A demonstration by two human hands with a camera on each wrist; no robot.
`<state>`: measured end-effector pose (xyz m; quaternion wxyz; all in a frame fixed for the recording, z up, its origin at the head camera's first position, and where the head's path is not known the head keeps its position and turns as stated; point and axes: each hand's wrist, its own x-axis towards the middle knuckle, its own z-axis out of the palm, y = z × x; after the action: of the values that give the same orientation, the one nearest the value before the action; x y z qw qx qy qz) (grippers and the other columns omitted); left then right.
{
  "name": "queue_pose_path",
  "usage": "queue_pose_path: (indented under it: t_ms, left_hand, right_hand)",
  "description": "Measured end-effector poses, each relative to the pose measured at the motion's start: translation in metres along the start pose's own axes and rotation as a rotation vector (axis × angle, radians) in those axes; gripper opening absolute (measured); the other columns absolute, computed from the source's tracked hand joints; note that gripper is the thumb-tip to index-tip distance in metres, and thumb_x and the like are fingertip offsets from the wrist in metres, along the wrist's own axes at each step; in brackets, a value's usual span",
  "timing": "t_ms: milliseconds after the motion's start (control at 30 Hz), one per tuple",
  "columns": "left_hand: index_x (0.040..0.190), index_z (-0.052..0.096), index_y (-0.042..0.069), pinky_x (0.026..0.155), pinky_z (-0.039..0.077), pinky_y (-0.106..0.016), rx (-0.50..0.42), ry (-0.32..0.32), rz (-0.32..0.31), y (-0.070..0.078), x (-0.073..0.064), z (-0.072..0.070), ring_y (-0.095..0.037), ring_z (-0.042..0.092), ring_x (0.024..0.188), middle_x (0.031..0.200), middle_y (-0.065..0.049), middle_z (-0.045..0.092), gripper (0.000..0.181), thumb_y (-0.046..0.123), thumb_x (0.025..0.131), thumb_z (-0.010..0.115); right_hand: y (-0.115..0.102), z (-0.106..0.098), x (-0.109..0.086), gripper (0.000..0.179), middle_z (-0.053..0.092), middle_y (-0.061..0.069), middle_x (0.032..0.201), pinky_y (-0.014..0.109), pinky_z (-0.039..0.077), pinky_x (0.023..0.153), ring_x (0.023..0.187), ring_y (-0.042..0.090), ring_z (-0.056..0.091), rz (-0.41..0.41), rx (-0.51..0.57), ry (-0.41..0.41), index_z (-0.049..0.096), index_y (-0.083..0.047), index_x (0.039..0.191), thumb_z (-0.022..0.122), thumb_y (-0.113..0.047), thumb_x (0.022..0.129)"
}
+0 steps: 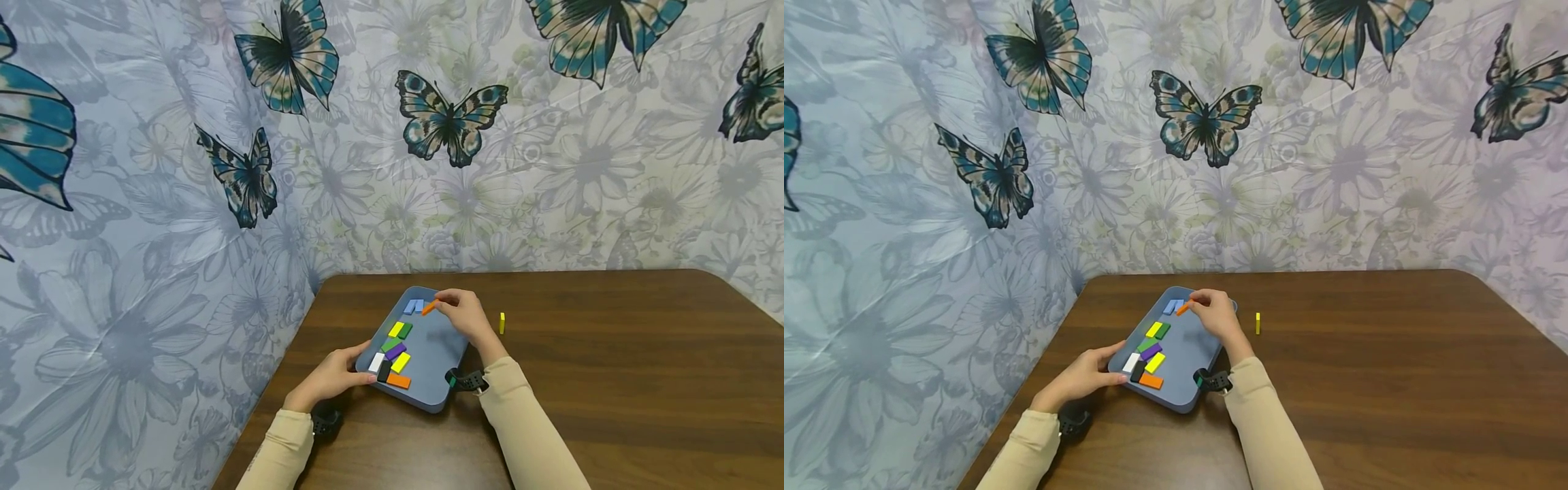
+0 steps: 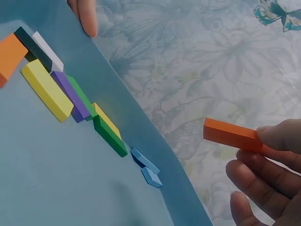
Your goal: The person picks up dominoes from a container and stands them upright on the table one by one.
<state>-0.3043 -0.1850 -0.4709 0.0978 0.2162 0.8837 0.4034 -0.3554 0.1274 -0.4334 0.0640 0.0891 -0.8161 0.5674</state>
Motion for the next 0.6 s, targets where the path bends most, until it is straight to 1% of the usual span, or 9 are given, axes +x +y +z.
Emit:
queue_pose_path:
  t_ms: [200,300,500,600]
  left_hand:
    - [0.154,0.036,0.001,0.109,0.043,-0.052,-0.015,-0.006,-0.001,0.000,0.000,0.000,-0.029,0.052,0.133,0.152,-0.021,0.047,0.084,0.033,0.089,0.077]
    - [0.154,0.036,0.001,0.108,0.044,-0.052,-0.011,-0.008,0.001,0.000,0.000,0.000,-0.028,0.053,0.132,0.151,-0.021,0.048,0.083,0.033,0.089,0.077]
    - [0.154,0.036,0.002,0.108,0.044,-0.051,-0.018,-0.006,0.002,-0.001,-0.001,0.000,-0.026,0.053,0.130,0.152,-0.020,0.047,0.082,0.032,0.089,0.077]
    - [0.154,0.037,0.002,0.109,0.044,-0.051,-0.015,-0.004,-0.003,-0.001,-0.001,0.000,-0.026,0.052,0.131,0.152,-0.020,0.047,0.082,0.032,0.089,0.077]
  right_hand:
    - [0.000,-0.010,-0.004,0.028,0.069,0.020,0.120,0.042,0.053,0.093,0.112,0.033,0.062,-0.035,-0.005,0.008,0.068,0.002,0.124,0.063,-0.011,0.099]
    - [0.003,-0.018,-0.004,0.030,0.069,0.021,0.122,0.040,0.053,0.091,0.112,0.033,0.062,-0.042,-0.005,0.005,0.067,0.003,0.126,0.062,-0.011,0.100]
    - [0.005,-0.036,-0.006,0.032,0.067,0.023,0.124,0.040,0.053,0.094,0.115,0.035,0.062,-0.039,0.010,0.003,0.064,0.003,0.129,0.060,-0.011,0.101]
    - [0.006,-0.043,-0.008,0.033,0.066,0.023,0.125,0.038,0.052,0.093,0.117,0.034,0.060,-0.031,0.005,0.005,0.064,0.002,0.130,0.060,-0.012,0.101]
